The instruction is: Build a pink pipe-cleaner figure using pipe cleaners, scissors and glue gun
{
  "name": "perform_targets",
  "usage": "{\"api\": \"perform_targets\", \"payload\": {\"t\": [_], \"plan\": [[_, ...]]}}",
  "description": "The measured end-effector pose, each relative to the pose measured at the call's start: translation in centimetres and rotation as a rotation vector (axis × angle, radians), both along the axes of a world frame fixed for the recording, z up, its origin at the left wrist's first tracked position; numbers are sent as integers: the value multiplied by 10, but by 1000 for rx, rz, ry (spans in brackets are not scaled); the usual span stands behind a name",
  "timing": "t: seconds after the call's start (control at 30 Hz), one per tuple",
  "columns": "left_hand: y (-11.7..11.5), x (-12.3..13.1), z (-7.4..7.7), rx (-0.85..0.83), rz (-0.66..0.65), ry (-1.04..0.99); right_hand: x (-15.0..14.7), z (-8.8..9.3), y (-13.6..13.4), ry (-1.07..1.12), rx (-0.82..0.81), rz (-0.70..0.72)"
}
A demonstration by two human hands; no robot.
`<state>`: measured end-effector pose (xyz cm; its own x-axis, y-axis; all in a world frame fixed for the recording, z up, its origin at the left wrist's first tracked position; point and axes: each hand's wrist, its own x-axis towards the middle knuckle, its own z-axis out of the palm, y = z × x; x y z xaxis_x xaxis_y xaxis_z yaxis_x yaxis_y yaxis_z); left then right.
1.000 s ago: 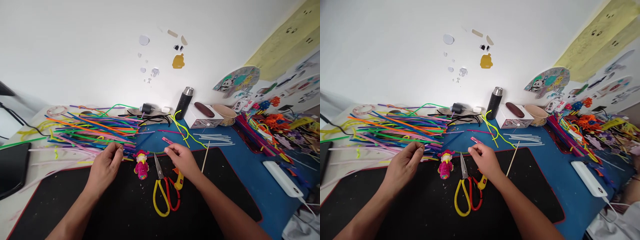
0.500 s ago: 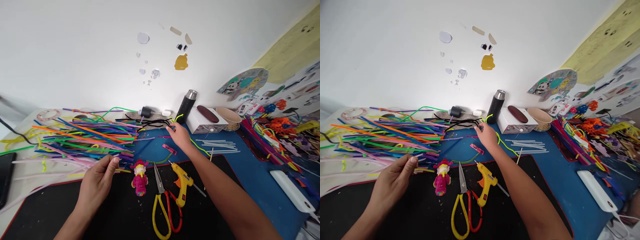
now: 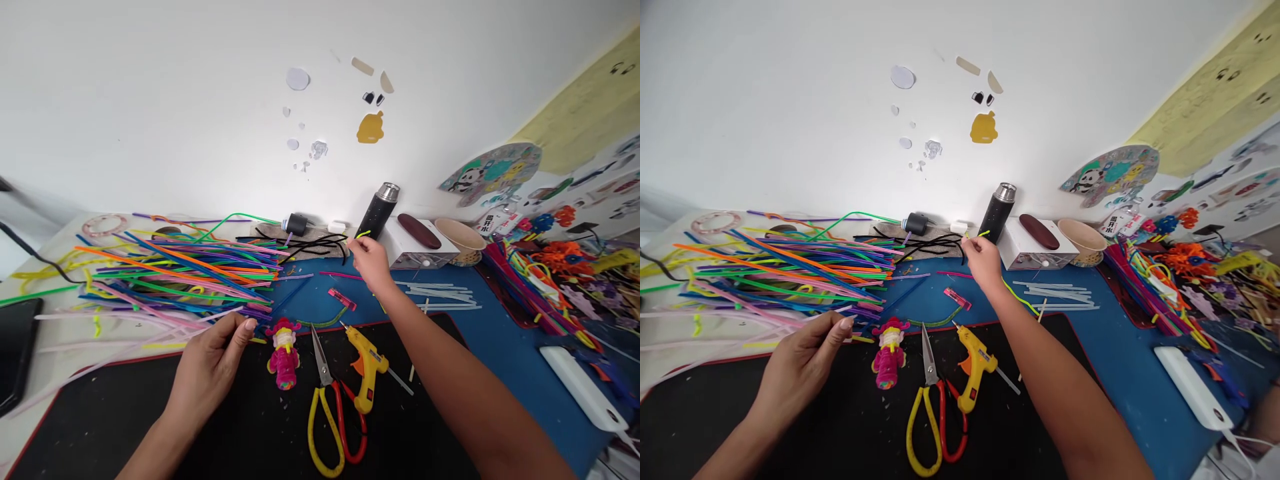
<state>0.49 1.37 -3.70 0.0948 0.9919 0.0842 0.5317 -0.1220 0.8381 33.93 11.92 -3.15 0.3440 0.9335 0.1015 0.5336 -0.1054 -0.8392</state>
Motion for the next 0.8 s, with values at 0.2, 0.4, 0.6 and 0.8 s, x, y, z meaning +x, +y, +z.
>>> {"api": "perform_targets", "payload": {"t": [0.2, 0.4, 0.6, 0.8], "plan": [[-1, 1, 2, 28, -17, -5, 5, 1, -19, 65, -6, -8], [-3, 3, 4, 50, -49, -5, 24, -2, -30, -94, 32, -89], [-6, 4, 0, 56, -92, 10, -2, 1, -35, -353, 54, 56], [-6, 5, -3, 50, -138, 38, -32, -8, -12, -550, -38, 192]]}}
